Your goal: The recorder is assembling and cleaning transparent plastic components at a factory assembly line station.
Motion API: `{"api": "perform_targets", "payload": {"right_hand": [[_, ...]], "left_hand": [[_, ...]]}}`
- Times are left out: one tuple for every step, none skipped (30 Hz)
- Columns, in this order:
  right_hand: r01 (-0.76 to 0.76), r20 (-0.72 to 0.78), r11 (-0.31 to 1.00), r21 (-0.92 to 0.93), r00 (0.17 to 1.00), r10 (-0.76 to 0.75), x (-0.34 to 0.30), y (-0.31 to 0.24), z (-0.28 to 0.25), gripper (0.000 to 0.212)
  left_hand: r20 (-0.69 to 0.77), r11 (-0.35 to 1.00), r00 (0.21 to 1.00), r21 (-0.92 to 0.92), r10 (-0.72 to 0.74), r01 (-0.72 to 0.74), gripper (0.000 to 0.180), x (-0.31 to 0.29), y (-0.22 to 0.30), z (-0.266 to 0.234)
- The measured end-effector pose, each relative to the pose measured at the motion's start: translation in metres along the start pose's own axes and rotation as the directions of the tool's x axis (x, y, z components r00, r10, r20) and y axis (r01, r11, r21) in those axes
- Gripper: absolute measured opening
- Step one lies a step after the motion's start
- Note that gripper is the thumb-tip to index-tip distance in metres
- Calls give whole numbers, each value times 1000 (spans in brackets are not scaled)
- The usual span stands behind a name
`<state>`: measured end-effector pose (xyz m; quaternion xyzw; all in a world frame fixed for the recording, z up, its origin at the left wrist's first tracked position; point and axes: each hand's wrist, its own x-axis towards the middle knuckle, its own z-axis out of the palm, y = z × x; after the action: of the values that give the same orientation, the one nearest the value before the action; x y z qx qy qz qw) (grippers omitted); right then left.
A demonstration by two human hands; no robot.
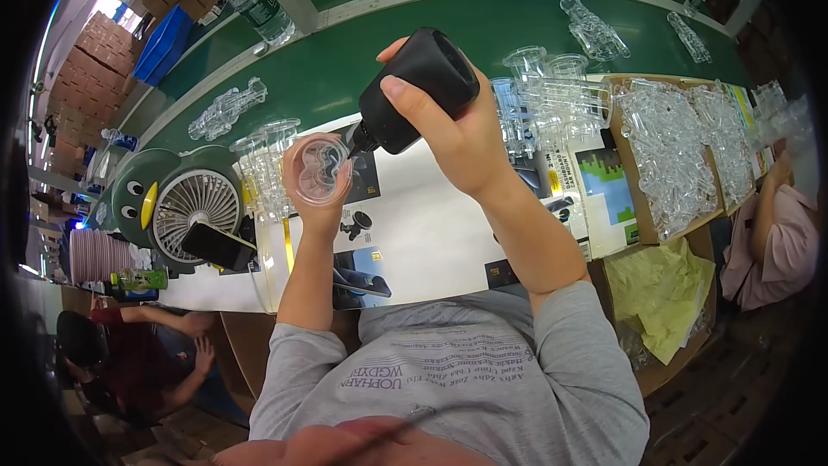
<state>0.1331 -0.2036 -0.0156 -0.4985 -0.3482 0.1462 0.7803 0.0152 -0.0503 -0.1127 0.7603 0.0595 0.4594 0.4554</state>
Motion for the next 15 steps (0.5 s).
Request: {"api": "perform_targets", "payload": {"right_hand": [[0,-3,1000,-1,1000,0,0,1,0,26],[1,-5,1000,-2,1000,-1,0,1,-1,26],[1,-5,1000,-1,1000,-1,0,1,-1,26],[8,-5,1000,-2,1000,-8,0,2,0,26],[15,-5,1000,-2,1000,-15,0,2,0,25],[19,-2,1000,2,1000,-19,0,1,0,25],[23,-5,1000,-6,1000,-23,0,1,0,25],[28,-7,1000,-13,1000,-28,0,1,0,26],[34,-2,999,-8,999,-34,0,2,0,26],[30,-3,999,-16,1000,-30,0,3,-1,26],[27,-5,999,-25,1000,-27,0,4,-2,26],[32,1,999,-19,999,-32,0,4,-1,26],[33,-9,999,-21,999,-33,0,4,-1,26],[34,-18,999,-23,999,-34,-1,3,-1,26],[38,-15,999,-21,999,-39,-1,3,-1,26]], "left_hand": [[1,1000,1000,0,-1,1,45,0,0,0],[7,1000,1000,7,5,-5,44,0,0,0],[13,1000,1000,13,12,-12,44,1,0,0],[11,1000,1000,17,14,-15,44,1,0,-1],[16,999,1000,36,22,-23,44,1,0,-1],[20,998,999,56,31,-32,44,1,-1,-1],[17,997,999,62,36,-37,44,0,-1,-1],[21,999,1000,38,22,-23,45,-1,-2,-1],[26,1000,1000,15,10,-10,45,-1,-2,-1],[24,1000,1000,14,-17,17,45,-3,-2,-1],[20,1000,1000,21,-11,11,45,-2,0,0],[37,1000,999,20,2,-3,45,-1,1,0],[57,1000,998,16,14,-15,45,-1,2,0],[52,1000,999,20,14,-15,45,-3,2,0],[50,1000,999,22,19,-21,45,-3,2,0]]}}
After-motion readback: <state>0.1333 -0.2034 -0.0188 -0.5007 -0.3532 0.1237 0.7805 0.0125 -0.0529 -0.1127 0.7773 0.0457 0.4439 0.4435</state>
